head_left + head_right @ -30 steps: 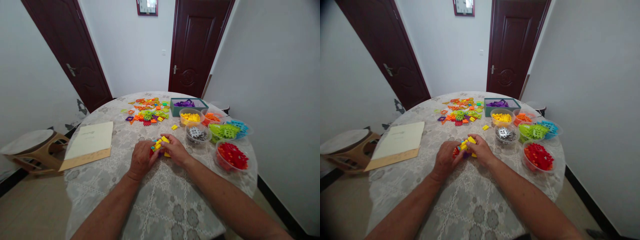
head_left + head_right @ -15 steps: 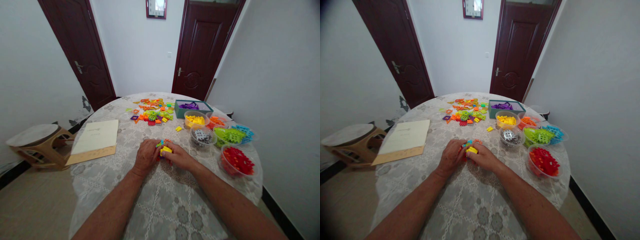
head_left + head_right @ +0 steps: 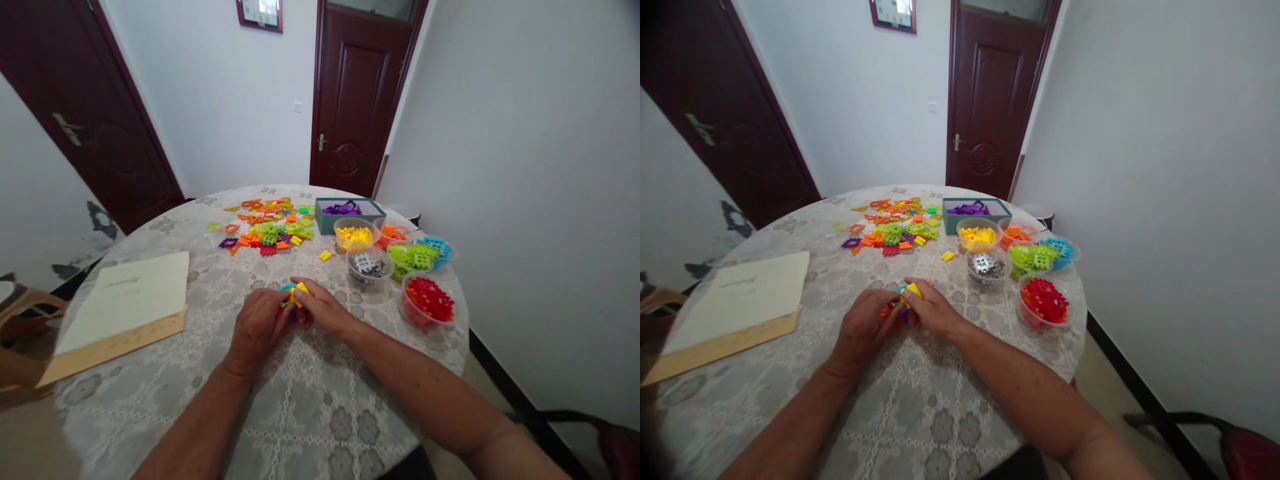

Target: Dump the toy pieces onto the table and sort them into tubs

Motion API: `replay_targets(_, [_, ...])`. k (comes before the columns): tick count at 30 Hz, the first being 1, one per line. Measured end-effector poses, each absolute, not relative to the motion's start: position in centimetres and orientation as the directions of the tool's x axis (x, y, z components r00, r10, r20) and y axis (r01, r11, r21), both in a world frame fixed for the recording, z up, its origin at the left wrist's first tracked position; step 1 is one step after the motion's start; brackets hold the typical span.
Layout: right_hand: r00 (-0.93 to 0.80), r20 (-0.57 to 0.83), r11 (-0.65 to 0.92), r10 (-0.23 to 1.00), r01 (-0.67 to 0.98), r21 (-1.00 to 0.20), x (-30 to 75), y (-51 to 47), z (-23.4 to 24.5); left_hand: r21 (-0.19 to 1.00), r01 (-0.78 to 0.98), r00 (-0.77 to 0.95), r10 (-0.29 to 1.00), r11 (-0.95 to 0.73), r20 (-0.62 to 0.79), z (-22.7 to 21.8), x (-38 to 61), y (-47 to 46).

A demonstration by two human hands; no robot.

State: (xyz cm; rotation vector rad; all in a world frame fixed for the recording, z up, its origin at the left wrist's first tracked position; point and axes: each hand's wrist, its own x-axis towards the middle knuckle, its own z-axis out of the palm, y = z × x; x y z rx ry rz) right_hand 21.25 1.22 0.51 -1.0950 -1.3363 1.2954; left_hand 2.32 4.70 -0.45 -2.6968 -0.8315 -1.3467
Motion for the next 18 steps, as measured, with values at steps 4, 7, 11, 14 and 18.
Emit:
replay_targets(4, [-0.224, 0.047, 0.045, 0.973, -0.013, -0.999, 21.0, 0.8, 1.0, 0.246, 0.484, 0.42, 0.47, -0.84, 0.776, -0.6, 2.1, 5.0])
replay_targets(7, [-0.205, 0.054, 0.054, 0.977, -0.006, -0.999, 21.0, 0.7, 1.3, 0.221, 0.46, 0.465, 0.445, -0.86, 0.765, -0.2, 2.3, 4.5])
replay_targets(11, [-0.136, 0.049, 0.054, 0.99, 0.038, -0.998, 21.1, 0.7, 1.5, 0.19, 0.464, 0.536, 0.445, -0.865, 0.717, 0.1, 2.8, 3.8])
replay_targets(14, [-0.13, 0.127, 0.141, 0.983, 0.109, -0.984, 21.0, 0.5, 1.6, 0.183, 0.488, 0.521, 0.453, -0.853, 0.723, 0.0, 2.9, 3.8])
replay_targets(18, [-0.168, 0.19, 0.218, 0.967, 0.164, -0.962, 21.0, 0.2, 1.7, 0.175, 0.489, 0.489, 0.435, -0.854, 0.756, -0.1, 3.0, 4.0])
